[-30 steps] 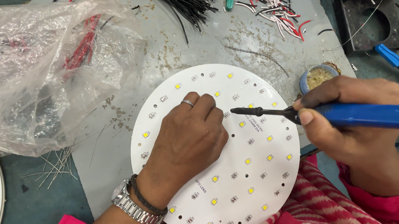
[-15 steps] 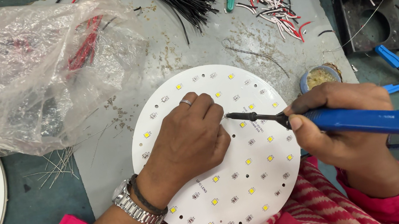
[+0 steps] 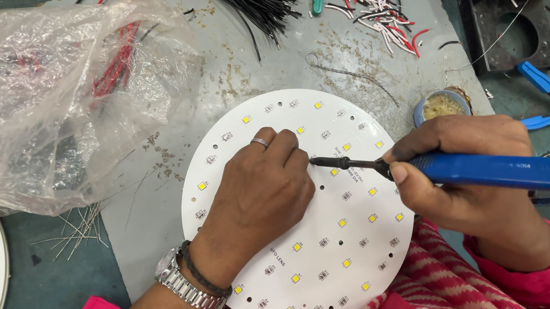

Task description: The person solders small LED components onto a circular LED board using a soldering iron and solder wire. They repeatedly place LEDs, apply solder, and trim excess leads with pliers. The work is performed at a cluttered workbench with multiple LED boards and tools visible.

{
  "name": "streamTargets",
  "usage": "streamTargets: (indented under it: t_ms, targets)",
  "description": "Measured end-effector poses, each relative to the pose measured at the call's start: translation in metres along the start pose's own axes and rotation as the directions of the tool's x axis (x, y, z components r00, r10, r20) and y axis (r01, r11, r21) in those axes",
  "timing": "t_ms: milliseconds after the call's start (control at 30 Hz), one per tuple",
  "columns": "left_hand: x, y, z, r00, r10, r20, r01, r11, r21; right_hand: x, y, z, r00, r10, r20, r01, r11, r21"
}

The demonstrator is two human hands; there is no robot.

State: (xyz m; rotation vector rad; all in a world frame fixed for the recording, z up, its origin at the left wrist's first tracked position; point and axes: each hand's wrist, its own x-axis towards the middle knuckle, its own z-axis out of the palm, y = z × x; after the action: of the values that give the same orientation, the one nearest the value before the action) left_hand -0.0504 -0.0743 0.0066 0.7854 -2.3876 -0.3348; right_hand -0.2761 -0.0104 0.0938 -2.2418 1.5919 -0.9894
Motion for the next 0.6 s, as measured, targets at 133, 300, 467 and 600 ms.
streamTargets:
  t_ms: [133,300,467,600]
  targets:
    - [0.0,-0.001,0.0,1.0,0.006,0.011,-0.006,1.0,0.008,-0.001,0.001,0.0,1.0,0.027,-0.009,-0.027,0.999,0.017]
    - [-0.001,-0.001,-0.001,1.0,0.009,0.017,-0.009,1.0,0.002,-0.002,0.004,-0.001,0.999,0.047,-0.022,-0.047,0.999,-0.004]
    - [-0.001,-0.001,0.0,1.0,0.01,0.015,-0.01,1.0,-0.009,-0.003,0.005,-0.007,0.995,0.075,-0.061,-0.075,0.997,-0.008]
    - [0.0,-0.001,-0.001,1.0,0.009,0.016,-0.009,1.0,-0.005,-0.002,0.001,-0.011,0.978,0.169,-0.122,-0.166,0.986,0.028]
